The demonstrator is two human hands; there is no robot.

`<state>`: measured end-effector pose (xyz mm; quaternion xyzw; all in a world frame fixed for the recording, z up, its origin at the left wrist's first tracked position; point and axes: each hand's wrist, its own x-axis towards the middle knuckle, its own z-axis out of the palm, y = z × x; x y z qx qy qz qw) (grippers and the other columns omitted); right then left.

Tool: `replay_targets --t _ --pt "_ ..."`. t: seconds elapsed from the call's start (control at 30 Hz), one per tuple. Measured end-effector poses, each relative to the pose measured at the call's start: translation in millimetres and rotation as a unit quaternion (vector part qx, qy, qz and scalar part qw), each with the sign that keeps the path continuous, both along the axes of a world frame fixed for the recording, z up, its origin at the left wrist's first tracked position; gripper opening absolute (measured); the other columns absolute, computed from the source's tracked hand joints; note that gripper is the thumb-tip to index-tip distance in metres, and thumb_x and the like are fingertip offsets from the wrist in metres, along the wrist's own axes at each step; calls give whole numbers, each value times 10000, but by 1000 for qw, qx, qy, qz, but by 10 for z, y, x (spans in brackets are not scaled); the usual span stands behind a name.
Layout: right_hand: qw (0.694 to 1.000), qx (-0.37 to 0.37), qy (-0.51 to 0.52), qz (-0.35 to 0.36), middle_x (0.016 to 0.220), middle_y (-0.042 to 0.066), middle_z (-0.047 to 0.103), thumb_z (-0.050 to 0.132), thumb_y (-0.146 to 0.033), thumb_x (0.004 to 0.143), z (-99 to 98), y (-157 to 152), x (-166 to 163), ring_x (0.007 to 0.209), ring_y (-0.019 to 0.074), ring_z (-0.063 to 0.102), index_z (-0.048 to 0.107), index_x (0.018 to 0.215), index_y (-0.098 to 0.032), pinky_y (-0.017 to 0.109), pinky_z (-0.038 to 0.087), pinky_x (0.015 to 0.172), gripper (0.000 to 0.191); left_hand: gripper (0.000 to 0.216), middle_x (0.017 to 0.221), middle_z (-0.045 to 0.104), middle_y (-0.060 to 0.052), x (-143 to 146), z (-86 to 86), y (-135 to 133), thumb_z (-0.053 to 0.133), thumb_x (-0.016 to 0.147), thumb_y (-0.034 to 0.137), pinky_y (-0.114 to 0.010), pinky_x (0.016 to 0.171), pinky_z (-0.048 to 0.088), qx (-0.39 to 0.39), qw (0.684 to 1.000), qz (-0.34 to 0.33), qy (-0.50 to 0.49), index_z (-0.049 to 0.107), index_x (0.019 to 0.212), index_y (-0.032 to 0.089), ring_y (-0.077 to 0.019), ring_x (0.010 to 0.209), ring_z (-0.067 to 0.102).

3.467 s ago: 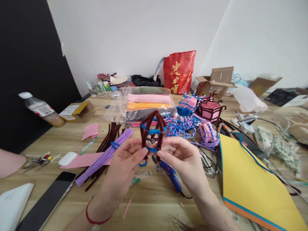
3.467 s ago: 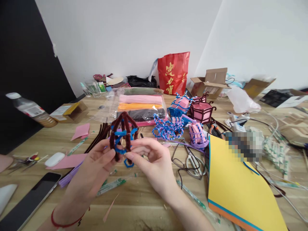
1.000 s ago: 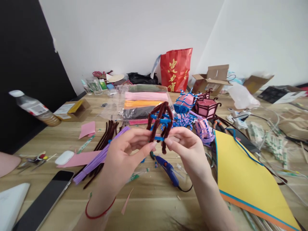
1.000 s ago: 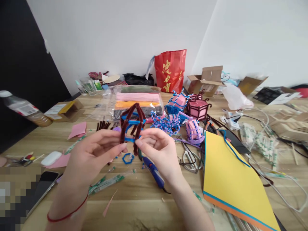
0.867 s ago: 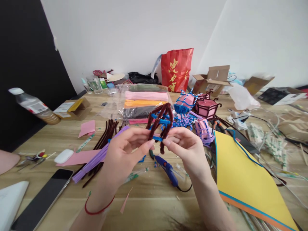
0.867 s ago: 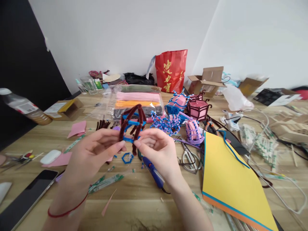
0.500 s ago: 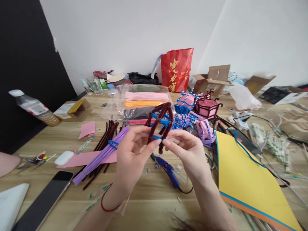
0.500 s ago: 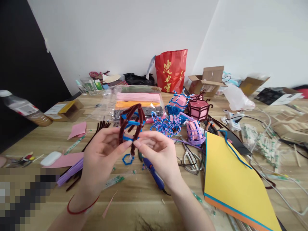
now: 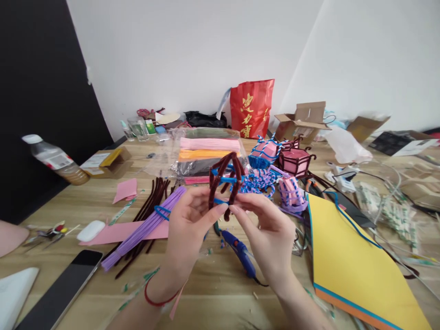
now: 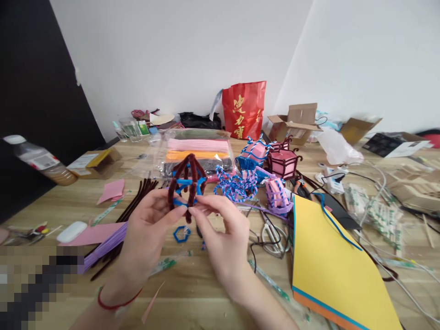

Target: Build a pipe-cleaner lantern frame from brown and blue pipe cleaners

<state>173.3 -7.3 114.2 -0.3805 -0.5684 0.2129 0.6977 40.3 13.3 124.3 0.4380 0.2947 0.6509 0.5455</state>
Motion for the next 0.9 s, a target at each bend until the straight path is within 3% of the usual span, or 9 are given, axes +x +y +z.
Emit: replay_targets --t 0.17,0.33,0.7,0.9 --pt "981 134 -106 -94 997 65 790 724 -4 877 -10 17 -75 905 165 746 778 1135 -243 290 648 803 356 211 841 823 42 -20 -17 38 889 724 109 -92 724 591 -13 1000 -17 -18 780 857 231 -75 795 775" --pt "975 147 -123 -116 990 71 784 711 -16 893 -12 8 -106 883 184 756 774 1143 -261 315 665 765 356 219 811 819 53 -17 -3 50 913 691 111 -83 715 590 -20 998 -32 -45 789 815 242 -67 770 769" --pt "995 89 -48 -15 970 24 758 745 -7 854 -19 -27 -105 911 142 725 784 1060 -278 256 612 810 343 183 839 817 52 -101 51 8 882 750 125 -77 737 581 -16 998 -65 -18 800 844 258 -60 778 761" --pt "987 -78 106 92 985 -9 811 815 -120 834 -16 -34 -81 858 130 742 805 1035 -326 244 613 809 288 176 882 826 38 -128 83 0 866 768 134 -82 739 578 -16 997 -70 9 801 868 262 -73 822 767"
